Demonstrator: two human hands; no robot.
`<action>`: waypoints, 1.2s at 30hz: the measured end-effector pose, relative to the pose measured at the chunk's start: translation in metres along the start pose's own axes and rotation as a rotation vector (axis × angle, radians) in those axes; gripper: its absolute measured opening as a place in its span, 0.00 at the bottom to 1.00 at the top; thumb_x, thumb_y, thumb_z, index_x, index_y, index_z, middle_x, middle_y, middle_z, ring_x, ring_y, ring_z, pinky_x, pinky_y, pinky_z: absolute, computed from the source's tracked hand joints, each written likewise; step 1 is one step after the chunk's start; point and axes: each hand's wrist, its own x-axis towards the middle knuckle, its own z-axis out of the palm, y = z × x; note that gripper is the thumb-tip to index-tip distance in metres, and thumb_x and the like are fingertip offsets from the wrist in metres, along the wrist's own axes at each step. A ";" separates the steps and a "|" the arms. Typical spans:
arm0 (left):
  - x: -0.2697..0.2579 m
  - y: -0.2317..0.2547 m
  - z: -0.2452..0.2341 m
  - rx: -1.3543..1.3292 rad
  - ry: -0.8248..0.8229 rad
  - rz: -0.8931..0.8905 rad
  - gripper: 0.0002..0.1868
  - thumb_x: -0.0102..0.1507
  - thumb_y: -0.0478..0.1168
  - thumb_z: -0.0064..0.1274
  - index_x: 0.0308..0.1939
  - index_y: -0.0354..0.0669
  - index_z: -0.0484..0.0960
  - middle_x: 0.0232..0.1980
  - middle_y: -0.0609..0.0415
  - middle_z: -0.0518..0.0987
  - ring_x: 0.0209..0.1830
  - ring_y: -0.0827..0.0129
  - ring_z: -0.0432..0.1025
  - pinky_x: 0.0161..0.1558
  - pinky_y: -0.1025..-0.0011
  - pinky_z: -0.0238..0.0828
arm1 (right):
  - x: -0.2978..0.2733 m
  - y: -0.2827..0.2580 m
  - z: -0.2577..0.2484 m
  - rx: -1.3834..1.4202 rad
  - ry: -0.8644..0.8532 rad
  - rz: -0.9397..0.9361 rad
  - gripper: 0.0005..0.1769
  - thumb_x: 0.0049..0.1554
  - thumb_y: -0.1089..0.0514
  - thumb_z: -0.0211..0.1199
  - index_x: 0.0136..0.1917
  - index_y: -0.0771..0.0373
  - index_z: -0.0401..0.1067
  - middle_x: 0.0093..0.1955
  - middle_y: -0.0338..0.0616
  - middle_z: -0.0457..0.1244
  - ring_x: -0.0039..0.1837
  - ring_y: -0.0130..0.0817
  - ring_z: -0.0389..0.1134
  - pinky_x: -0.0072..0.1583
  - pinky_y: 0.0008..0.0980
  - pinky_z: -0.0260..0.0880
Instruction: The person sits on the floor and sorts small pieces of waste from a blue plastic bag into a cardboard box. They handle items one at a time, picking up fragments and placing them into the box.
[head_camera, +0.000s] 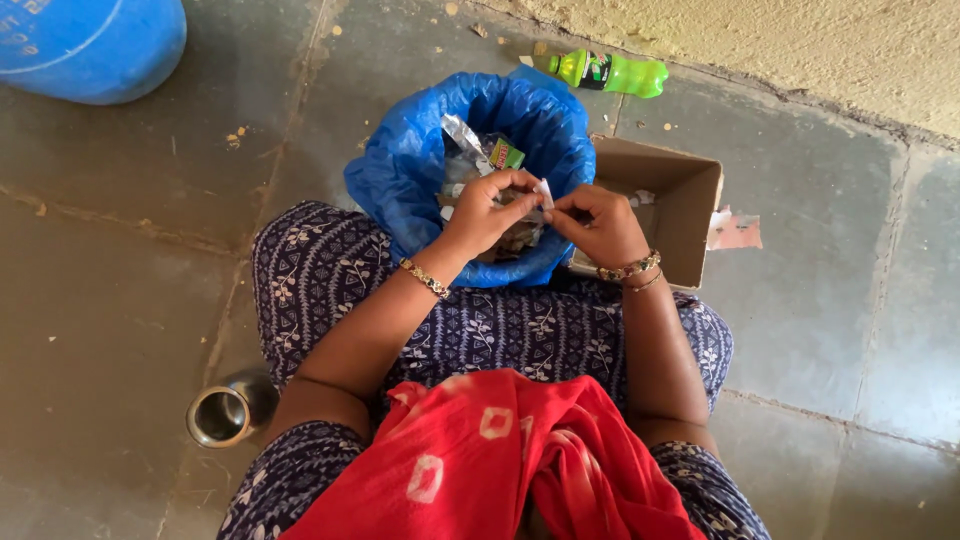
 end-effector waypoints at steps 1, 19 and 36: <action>0.000 -0.004 0.000 0.004 0.026 -0.016 0.08 0.67 0.36 0.60 0.49 0.38 0.84 0.46 0.58 0.85 0.46 0.78 0.77 0.49 0.77 0.75 | 0.000 -0.004 0.000 -0.024 0.008 0.000 0.09 0.57 0.59 0.73 0.48 0.64 0.79 0.41 0.42 0.67 0.40 0.25 0.67 0.42 0.27 0.67; 0.001 -0.013 -0.001 0.017 0.101 0.009 0.08 0.66 0.35 0.59 0.47 0.35 0.84 0.43 0.57 0.84 0.42 0.79 0.76 0.46 0.77 0.75 | 0.005 0.040 0.035 0.824 0.250 0.017 0.13 0.62 0.73 0.63 0.58 0.67 0.66 0.54 0.42 0.67 0.56 0.25 0.70 0.60 0.25 0.73; 0.001 -0.020 -0.002 0.206 0.399 -0.051 0.15 0.68 0.42 0.58 0.57 0.42 0.82 0.51 0.55 0.82 0.49 0.73 0.76 0.47 0.73 0.76 | 0.010 0.044 0.033 0.878 0.303 0.211 0.10 0.64 0.67 0.63 0.58 0.67 0.68 0.52 0.41 0.66 0.54 0.27 0.72 0.56 0.28 0.77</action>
